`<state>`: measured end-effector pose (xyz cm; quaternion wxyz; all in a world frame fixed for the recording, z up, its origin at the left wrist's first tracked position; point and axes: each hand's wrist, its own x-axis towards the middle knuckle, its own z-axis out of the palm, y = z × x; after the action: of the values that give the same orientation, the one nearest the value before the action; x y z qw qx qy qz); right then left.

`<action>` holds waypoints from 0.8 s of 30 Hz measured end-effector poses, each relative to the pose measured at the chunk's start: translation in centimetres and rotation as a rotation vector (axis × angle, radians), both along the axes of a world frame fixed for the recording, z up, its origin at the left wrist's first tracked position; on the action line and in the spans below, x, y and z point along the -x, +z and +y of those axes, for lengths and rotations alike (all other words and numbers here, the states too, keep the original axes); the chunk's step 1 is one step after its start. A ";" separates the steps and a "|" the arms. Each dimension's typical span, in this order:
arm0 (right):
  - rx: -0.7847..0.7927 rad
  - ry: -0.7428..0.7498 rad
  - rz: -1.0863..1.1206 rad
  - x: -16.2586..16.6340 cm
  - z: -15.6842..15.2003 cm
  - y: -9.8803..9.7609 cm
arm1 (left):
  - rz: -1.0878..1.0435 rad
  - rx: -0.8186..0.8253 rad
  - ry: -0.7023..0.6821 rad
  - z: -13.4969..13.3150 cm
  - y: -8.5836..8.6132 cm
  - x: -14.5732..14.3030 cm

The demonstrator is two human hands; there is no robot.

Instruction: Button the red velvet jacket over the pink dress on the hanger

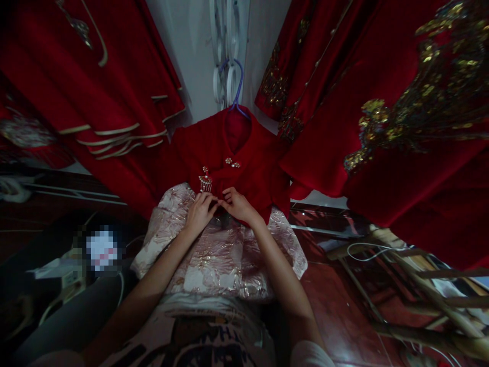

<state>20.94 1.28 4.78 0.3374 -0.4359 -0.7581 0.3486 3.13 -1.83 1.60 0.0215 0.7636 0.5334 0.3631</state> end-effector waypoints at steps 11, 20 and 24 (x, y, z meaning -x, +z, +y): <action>-0.059 -0.060 -0.006 0.6 0.3 -0.5 | -0.601 0.179 -0.079 0.3 -1.1 -0.5; 0.063 0.165 0.056 -1.9 -0.3 2.9 | -1.037 0.212 -0.042 3.3 0.7 -0.2; 0.146 0.263 0.062 -3.5 -1.2 5.6 | -1.273 0.311 -0.118 4.9 2.5 -0.1</action>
<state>24.49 0.06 10.42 0.2796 -0.3451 -0.7704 0.4573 3.23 3.09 4.14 0.4628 0.4155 0.4200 0.6609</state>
